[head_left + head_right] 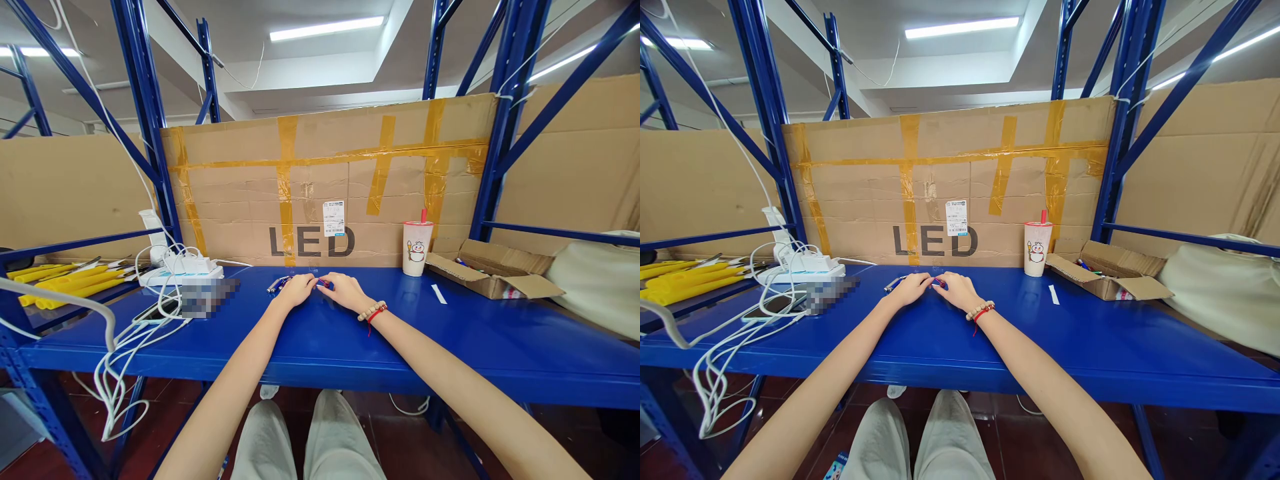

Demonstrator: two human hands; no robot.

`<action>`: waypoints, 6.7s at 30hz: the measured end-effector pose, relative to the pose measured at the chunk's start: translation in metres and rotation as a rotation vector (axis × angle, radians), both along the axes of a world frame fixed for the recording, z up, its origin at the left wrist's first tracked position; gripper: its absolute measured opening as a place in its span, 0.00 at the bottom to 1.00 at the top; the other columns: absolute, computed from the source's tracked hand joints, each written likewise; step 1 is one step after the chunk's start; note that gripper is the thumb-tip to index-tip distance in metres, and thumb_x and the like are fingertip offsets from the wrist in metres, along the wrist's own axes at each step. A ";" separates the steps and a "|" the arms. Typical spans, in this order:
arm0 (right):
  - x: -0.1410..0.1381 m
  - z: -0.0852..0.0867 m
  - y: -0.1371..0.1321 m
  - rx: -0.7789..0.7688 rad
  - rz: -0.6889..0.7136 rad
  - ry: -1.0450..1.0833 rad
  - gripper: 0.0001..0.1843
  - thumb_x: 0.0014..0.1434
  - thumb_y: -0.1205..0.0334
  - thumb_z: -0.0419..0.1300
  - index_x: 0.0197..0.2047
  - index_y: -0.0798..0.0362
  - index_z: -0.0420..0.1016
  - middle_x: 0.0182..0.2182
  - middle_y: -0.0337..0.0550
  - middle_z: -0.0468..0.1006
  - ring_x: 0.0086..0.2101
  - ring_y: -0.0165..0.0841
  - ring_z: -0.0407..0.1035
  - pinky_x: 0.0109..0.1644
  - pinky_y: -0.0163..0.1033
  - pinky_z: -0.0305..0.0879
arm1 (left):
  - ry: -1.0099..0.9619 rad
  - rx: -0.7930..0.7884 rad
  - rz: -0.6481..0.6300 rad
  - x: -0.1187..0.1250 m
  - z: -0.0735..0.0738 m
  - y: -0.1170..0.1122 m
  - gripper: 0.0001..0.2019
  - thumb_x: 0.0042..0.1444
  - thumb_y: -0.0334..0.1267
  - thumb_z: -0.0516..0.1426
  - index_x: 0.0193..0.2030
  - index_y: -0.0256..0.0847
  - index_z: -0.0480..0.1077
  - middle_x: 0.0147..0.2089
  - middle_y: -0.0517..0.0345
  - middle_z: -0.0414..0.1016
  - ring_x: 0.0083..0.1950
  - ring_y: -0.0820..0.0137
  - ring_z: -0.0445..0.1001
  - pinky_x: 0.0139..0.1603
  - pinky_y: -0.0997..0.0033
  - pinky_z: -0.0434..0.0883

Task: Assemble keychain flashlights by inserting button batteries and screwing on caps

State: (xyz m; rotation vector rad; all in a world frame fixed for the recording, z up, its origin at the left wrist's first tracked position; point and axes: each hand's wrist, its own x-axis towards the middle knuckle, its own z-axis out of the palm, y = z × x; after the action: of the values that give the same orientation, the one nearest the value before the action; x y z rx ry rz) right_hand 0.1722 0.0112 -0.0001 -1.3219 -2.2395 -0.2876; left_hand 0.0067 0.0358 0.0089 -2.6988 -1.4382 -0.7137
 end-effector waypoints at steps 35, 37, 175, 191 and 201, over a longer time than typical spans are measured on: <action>0.002 -0.001 0.003 -0.147 0.097 -0.019 0.18 0.62 0.52 0.48 0.30 0.50 0.74 0.27 0.39 0.76 0.26 0.30 0.67 0.26 0.32 0.50 | 0.045 -0.019 -0.019 0.002 0.000 -0.004 0.17 0.64 0.38 0.42 0.32 0.38 0.69 0.37 0.51 0.76 0.38 0.65 0.74 0.39 0.70 0.67; 0.001 -0.001 0.002 -0.152 0.100 -0.015 0.18 0.61 0.52 0.48 0.30 0.50 0.74 0.27 0.39 0.76 0.26 0.30 0.67 0.26 0.32 0.50 | 0.042 -0.019 -0.018 0.002 0.000 -0.005 0.17 0.64 0.38 0.42 0.32 0.38 0.69 0.37 0.51 0.76 0.38 0.65 0.74 0.39 0.70 0.67; 0.001 0.003 -0.001 -0.211 0.090 -0.048 0.17 0.60 0.53 0.49 0.26 0.52 0.68 0.24 0.39 0.72 0.25 0.29 0.64 0.26 0.32 0.47 | 0.104 -0.039 -0.043 -0.001 -0.003 0.003 0.18 0.62 0.39 0.44 0.28 0.38 0.70 0.33 0.52 0.76 0.34 0.66 0.72 0.32 0.72 0.64; 0.000 0.004 -0.002 -0.224 0.065 -0.065 0.17 0.60 0.52 0.50 0.28 0.53 0.71 0.26 0.40 0.75 0.27 0.30 0.66 0.27 0.33 0.48 | 0.096 -0.070 -0.040 0.000 -0.001 0.001 0.17 0.61 0.38 0.44 0.27 0.38 0.69 0.30 0.54 0.76 0.32 0.68 0.72 0.31 0.73 0.62; 0.001 0.004 -0.001 -0.231 0.064 -0.081 0.16 0.61 0.52 0.50 0.28 0.52 0.71 0.27 0.40 0.75 0.28 0.30 0.67 0.26 0.32 0.48 | 0.086 -0.072 -0.043 0.000 -0.001 0.002 0.17 0.61 0.37 0.44 0.26 0.38 0.68 0.30 0.54 0.75 0.32 0.67 0.72 0.32 0.73 0.63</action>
State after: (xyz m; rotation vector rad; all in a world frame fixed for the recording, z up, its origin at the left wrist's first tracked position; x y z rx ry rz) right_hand 0.1730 0.0101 0.0035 -1.3717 -2.4373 -0.0616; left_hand 0.0063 0.0380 0.0080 -2.7847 -1.4175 -0.5496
